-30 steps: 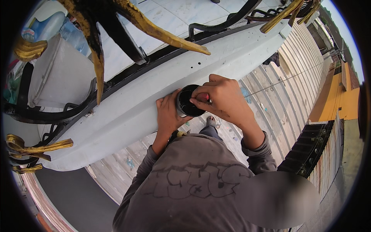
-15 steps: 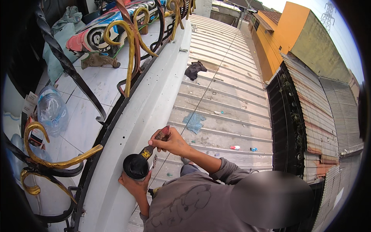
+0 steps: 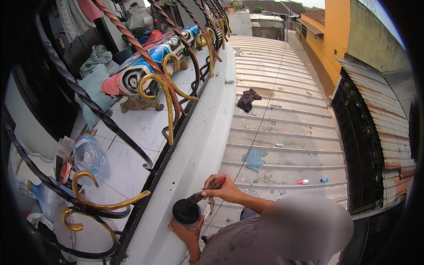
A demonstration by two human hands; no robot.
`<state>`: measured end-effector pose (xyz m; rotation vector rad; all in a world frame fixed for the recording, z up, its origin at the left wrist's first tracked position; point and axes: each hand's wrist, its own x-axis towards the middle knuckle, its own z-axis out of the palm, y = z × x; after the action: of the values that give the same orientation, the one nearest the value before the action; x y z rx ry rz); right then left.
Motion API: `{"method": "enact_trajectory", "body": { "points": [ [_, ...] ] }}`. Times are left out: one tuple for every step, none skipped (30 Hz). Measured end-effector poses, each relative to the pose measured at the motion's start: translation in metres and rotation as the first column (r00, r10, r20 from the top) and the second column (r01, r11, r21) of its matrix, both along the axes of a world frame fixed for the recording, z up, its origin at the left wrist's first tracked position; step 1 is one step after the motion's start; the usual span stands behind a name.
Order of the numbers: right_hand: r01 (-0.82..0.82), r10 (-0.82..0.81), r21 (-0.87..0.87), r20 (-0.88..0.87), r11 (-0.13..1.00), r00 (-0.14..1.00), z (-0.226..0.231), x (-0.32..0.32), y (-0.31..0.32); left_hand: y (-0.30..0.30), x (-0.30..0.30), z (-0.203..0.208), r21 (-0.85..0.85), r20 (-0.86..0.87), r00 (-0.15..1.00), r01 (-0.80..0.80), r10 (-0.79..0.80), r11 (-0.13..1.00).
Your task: The person paints a metal railing on a balcony using a paintbrush and a small container of black paint. They repeatedly dip the brush into the paint and apply it to the vertical bars and decorative elements of the railing.
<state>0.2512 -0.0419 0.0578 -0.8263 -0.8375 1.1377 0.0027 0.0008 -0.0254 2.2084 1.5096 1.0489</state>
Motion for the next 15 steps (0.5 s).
{"method": "enact_trajectory", "body": {
  "points": [
    [-0.026,0.027,-0.022,0.033,0.999,0.999,-0.002,0.0,-0.001,-0.001,0.0,0.0,-0.028,-0.011,1.0,0.006,-0.006,1.0],
    [-0.063,0.057,0.063,0.089,0.996,0.994,-0.004,0.0,-0.002,-0.001,-0.001,0.0,-0.035,-0.041,0.999,0.007,-0.009,0.999],
    [-0.087,0.069,0.103,0.161,0.991,0.984,-0.007,0.002,-0.004,0.0,-0.001,-0.001,-0.05,-0.04,0.999,0.02,-0.022,0.999],
    [-0.1,0.081,0.109,0.17,0.989,0.982,-0.008,0.003,-0.005,0.001,-0.001,-0.001,-0.04,-0.056,0.998,0.026,-0.028,0.999],
    [-0.115,0.093,0.115,0.183,0.987,0.979,-0.01,0.005,-0.006,0.002,-0.002,0.0,-0.034,-0.084,0.996,0.021,-0.024,0.999],
    [-0.126,0.102,0.109,0.2,0.986,0.974,-0.011,0.007,-0.007,0.003,-0.002,0.0,-0.068,-0.132,0.991,0.012,-0.021,0.998],
    [-0.112,0.069,0.145,0.269,0.983,0.961,-0.011,0.008,-0.008,0.004,-0.003,0.001,-0.019,-0.088,0.995,0.051,-0.053,0.999],
    [-0.095,0.032,0.168,0.341,0.981,0.94,-0.011,0.01,-0.008,0.004,-0.003,0.002,-0.019,-0.073,0.995,0.062,-0.064,0.998],
    [-0.058,-0.036,0.208,0.424,0.976,0.905,-0.011,0.011,-0.008,0.003,-0.003,0.003,-0.025,-0.081,0.995,0.059,-0.061,0.998],
    [-0.076,-0.011,0.181,0.434,0.981,0.901,-0.01,0.012,-0.007,0.002,-0.003,0.005,-0.058,-0.103,0.992,0.065,-0.07,0.996],
    [-0.08,0.033,0.14,0.314,0.987,0.949,-0.009,0.013,-0.005,0.002,-0.002,0.006,-0.058,-0.067,0.995,0.068,-0.072,0.996],
    [-0.077,0.053,0.11,0.206,0.991,0.977,-0.007,0.014,-0.004,0.0,-0.001,0.007,-0.044,-0.059,0.997,0.049,-0.052,0.998],
    [-0.109,0.108,0.003,0.132,0.994,0.985,-0.006,0.014,-0.003,-0.001,0.001,0.008,-0.033,-0.051,0.998,0.026,-0.027,0.999],
    [-0.111,0.099,0.074,0.148,0.991,0.984,-0.005,0.014,-0.001,-0.002,0.001,0.008,-0.071,0.052,0.998,0.026,-0.022,0.997],
    [-0.138,0.123,0.065,0.199,0.988,0.972,-0.004,0.013,-0.001,-0.001,0.003,0.008,-0.037,0.08,0.996,0.046,-0.043,0.998]
  ]
}}
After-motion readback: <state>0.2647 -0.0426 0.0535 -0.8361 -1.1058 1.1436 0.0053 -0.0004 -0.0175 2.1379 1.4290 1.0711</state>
